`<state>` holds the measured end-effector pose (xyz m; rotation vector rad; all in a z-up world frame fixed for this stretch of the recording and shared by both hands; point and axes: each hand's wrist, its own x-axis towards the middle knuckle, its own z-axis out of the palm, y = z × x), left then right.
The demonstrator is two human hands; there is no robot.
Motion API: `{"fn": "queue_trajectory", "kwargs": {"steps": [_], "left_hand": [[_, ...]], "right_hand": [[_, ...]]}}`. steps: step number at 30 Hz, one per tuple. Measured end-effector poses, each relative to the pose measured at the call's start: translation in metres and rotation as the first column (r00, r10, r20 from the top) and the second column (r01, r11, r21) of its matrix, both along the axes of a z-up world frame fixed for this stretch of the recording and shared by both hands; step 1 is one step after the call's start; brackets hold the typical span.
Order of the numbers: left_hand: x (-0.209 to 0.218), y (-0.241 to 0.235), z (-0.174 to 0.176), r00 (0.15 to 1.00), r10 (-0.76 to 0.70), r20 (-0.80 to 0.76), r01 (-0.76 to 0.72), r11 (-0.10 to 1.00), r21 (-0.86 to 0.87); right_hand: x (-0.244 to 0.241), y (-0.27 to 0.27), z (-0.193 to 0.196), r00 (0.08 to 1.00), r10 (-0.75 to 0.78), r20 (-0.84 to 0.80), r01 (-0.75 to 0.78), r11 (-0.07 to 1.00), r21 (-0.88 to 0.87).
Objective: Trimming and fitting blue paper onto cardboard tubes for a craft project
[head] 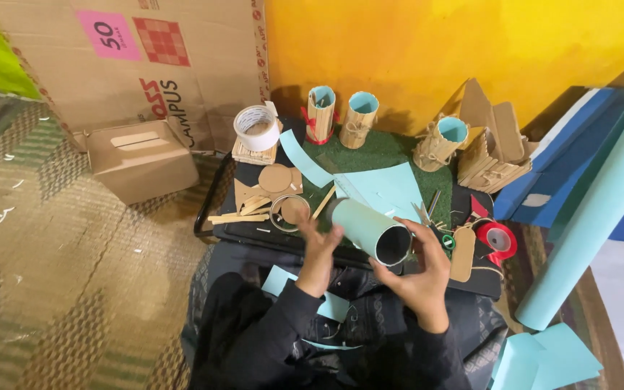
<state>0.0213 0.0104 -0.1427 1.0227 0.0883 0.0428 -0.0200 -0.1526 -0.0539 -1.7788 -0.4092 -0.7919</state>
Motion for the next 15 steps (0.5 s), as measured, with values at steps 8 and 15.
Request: {"fn": "queue_trajectory", "kwargs": {"steps": [8,15], "left_hand": [[-0.006,0.014,0.057,0.809,-0.341,0.479,-0.069,0.754,0.654],[-0.011,0.020,0.067,0.874,-0.340,0.347,0.289,0.938,0.191]], "right_hand": [[0.000,0.003,0.019,0.957,0.212,-0.196,-0.205,0.977,0.053],[-0.022,0.007,-0.052,0.659,0.632,-0.409,-0.463,0.769,0.442]]}}
